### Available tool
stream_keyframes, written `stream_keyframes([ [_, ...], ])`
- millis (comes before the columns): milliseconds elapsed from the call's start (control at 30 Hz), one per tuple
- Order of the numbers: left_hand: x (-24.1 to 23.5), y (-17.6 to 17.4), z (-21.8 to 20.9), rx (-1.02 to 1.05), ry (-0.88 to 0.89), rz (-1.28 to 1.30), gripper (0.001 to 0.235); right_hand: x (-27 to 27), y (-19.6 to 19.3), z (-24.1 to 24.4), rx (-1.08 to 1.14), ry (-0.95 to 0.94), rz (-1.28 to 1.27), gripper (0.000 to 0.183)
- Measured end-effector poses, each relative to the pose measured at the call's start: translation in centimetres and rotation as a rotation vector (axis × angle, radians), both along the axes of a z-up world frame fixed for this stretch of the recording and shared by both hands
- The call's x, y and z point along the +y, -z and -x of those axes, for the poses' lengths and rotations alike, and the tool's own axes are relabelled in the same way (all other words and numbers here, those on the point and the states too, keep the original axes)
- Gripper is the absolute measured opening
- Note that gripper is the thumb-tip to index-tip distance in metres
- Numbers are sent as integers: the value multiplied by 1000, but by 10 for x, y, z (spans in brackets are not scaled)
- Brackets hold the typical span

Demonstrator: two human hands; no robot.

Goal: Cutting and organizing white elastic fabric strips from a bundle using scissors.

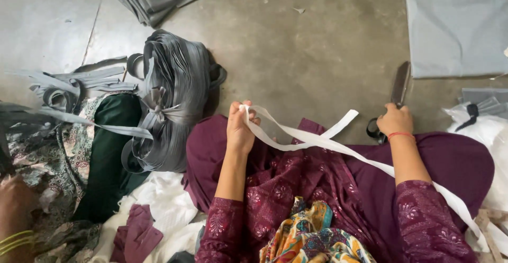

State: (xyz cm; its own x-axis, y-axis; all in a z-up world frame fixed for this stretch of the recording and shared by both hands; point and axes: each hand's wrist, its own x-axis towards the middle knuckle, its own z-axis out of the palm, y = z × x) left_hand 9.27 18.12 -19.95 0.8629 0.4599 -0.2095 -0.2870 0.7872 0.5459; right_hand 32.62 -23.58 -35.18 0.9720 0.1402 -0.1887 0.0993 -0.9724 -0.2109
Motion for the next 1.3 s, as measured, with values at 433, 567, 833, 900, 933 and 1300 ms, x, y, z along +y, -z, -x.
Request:
stream_keyframes([
  [433,-6,1,-19,123,164,-94,9,51,-30,37,-16,-366,-22,13],
  [567,-7,3,-18,127,159,-120,9,73,-60,57,-75,-460,-283,27],
  [833,-4,11,-18,155,177,-188,8,72,-6,37,132,22,-659,53],
  [900,-4,16,-19,155,187,-199,8,69,26,32,632,320,-1114,24],
  [933,-3,16,-19,140,192,-202,8,73,12,34,616,317,-1119,24],
  [1300,-10,15,-7,174,186,-232,7,68,-185,121,800,-148,-1602,32],
])
